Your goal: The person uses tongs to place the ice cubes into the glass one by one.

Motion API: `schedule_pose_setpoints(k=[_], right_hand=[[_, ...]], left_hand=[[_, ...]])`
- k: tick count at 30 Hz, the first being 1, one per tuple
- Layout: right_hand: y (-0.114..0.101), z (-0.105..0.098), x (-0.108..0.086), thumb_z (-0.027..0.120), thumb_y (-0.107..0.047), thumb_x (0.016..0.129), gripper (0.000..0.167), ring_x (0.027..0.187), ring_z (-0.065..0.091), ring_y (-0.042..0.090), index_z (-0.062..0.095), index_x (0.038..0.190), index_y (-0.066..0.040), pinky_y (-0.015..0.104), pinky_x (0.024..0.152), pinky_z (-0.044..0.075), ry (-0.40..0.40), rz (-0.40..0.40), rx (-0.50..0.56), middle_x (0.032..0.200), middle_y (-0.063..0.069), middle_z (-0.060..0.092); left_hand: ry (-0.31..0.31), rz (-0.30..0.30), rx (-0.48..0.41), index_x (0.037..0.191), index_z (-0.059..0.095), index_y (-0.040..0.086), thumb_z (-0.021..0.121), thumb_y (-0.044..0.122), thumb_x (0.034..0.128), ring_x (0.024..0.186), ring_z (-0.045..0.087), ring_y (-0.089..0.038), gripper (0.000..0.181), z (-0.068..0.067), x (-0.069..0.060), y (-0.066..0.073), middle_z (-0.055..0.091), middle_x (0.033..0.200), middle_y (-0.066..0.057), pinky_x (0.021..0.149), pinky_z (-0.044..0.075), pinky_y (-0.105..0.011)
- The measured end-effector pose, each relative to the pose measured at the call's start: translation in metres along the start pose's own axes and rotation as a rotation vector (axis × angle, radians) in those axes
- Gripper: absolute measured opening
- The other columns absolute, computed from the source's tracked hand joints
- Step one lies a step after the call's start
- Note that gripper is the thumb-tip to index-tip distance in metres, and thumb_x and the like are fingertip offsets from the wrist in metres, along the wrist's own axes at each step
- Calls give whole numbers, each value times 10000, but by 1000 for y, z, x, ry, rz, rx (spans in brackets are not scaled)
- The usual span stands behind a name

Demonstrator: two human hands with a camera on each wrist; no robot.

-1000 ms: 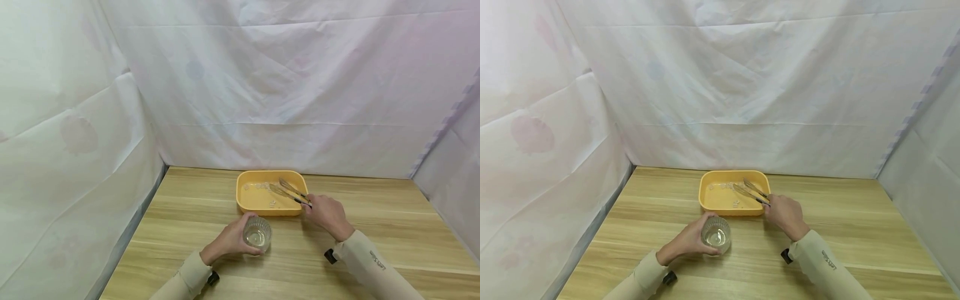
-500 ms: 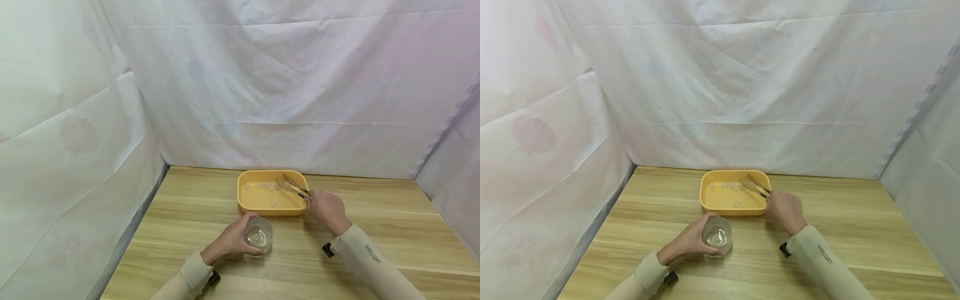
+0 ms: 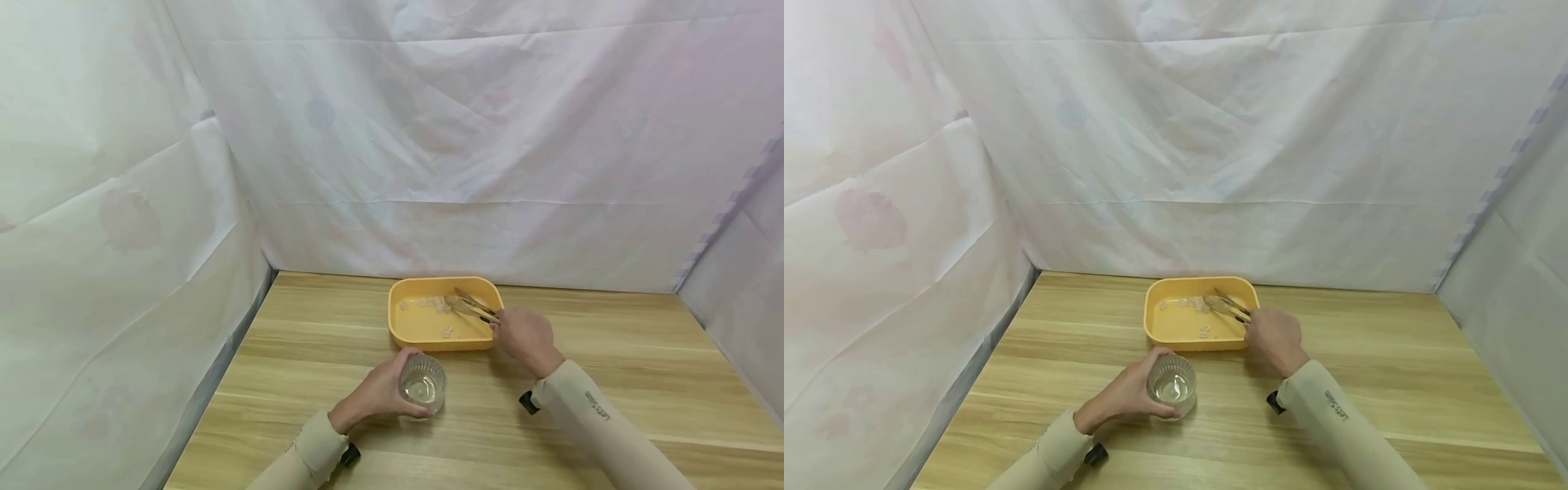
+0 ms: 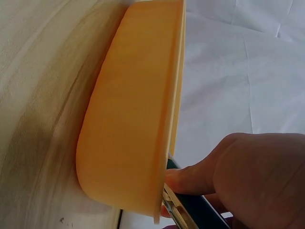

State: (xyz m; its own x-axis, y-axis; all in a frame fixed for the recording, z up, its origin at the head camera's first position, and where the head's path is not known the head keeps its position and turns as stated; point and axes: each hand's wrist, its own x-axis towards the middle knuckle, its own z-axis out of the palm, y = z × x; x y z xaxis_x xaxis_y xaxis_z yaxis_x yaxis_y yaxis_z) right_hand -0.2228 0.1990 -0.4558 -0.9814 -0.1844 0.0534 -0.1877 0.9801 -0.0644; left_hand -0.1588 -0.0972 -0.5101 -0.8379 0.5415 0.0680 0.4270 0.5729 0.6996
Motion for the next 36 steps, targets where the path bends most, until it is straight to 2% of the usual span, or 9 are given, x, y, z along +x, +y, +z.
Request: schedule_pose_setpoints(k=[9,16,27,36], right_hand=[[-5,-1,0,580,-229,957,277,496,468,199,608,713,-102,363,394,384,-31,-8,18,590,42,496],[-7,-11,-8,573,-206,964,317,490,442,174,546,662,-112,319,415,361,-103,20,60,572,33,478],[-10,-24,-25,556,-145,908,249,469,396,139,534,663,-106,265,410,322,-176,59,118,556,15,455],[-11,-32,-37,537,-152,946,245,495,398,147,541,705,-107,281,436,330,-208,82,169,578,16,460]], left_hand=[[9,-1,3,1422,383,161,908,529,618,1163,593,-223,1029,1,-1,0,610,1268,-49,942,509,-411],[8,-7,-9,1429,374,163,908,525,619,1150,599,-225,1035,1,-1,1,611,1259,-50,930,512,-401],[9,-5,-24,1431,375,163,907,527,619,1154,604,-234,1036,1,0,-2,611,1270,-52,940,515,-415],[11,1,-23,1428,372,199,907,503,638,1149,601,-213,1002,1,1,-1,604,1270,-35,929,513,-385]])
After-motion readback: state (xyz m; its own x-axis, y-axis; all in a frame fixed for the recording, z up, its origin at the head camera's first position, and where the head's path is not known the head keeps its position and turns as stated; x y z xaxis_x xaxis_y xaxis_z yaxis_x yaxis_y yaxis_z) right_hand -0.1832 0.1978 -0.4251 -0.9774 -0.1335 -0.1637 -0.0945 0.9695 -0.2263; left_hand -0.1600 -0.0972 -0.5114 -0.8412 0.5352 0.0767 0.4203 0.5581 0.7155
